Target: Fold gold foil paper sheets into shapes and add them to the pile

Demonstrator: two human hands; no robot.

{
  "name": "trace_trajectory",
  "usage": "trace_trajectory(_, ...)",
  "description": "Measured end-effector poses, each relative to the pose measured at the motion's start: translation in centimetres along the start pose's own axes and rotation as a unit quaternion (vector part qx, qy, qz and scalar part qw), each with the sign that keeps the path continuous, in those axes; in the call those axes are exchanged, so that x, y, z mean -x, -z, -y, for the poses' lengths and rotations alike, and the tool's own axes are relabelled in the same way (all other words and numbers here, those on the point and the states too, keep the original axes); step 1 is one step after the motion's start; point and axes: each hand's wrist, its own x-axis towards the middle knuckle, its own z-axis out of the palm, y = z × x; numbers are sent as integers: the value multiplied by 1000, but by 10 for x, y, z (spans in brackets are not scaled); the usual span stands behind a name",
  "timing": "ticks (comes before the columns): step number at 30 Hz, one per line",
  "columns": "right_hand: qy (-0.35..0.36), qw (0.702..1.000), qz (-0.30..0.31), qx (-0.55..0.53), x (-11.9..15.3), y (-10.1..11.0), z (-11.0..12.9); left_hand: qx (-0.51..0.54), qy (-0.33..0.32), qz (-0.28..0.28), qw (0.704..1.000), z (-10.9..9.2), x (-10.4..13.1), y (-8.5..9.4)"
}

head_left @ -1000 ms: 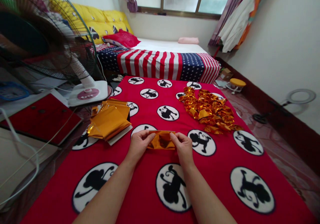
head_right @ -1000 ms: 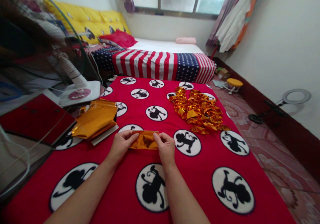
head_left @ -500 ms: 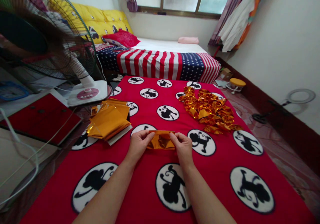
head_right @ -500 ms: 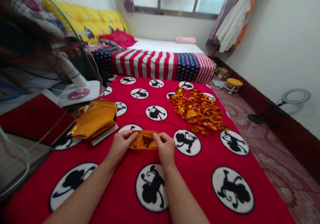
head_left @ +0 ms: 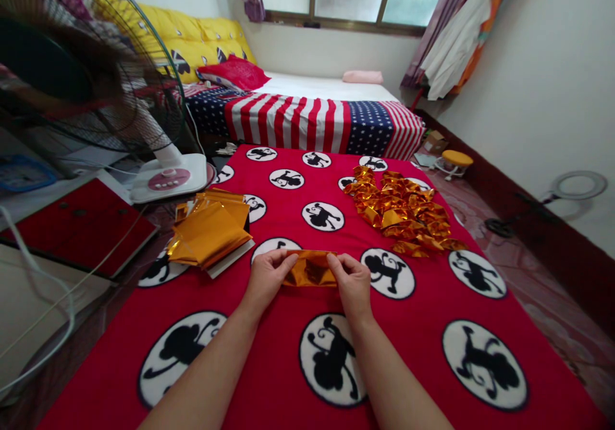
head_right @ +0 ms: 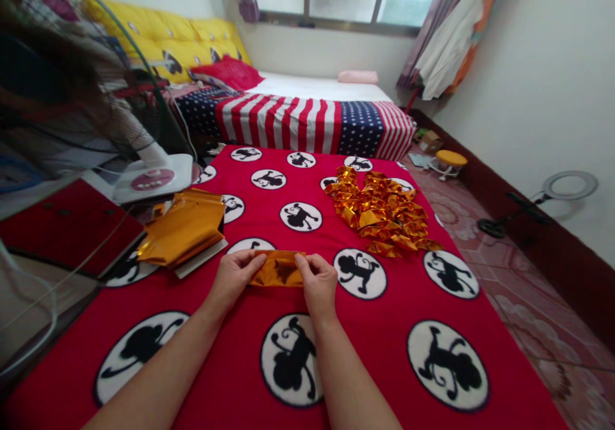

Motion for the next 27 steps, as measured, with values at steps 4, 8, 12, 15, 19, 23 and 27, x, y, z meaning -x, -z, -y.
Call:
trace_trajectory(4, 9, 1000, -7, 5, 1, 0, 0, -7, -8, 2, 1000, 0, 0, 0)
trace_trajectory(8, 25, 999, -17, 19, 1, -1, 1, -16, -17, -1, 1000, 2, -1, 0)
trace_trajectory(12, 43, 998, -22, 46, 1, -1, 2, -40, -31, -16, 999, -2, -1, -2)
trace_trajectory(15, 57, 997, -28, 54, 1, -1, 2, -64, -45, -27, 997, -6, 1, -3)
trace_trajectory(19, 67, 995, -32, 61, 1, -2, 1, -74, -51, -26, 996, -6, 2, -4)
trace_trajectory(23, 69, 995, -31, 58, 2, -2, 1, -76, -48, -25, 996, -4, 2, -3)
trace_trajectory(27, 75, 995, -31, 60, 3, 0, 0, -65, -44, -26, 997, -4, 2, -3)
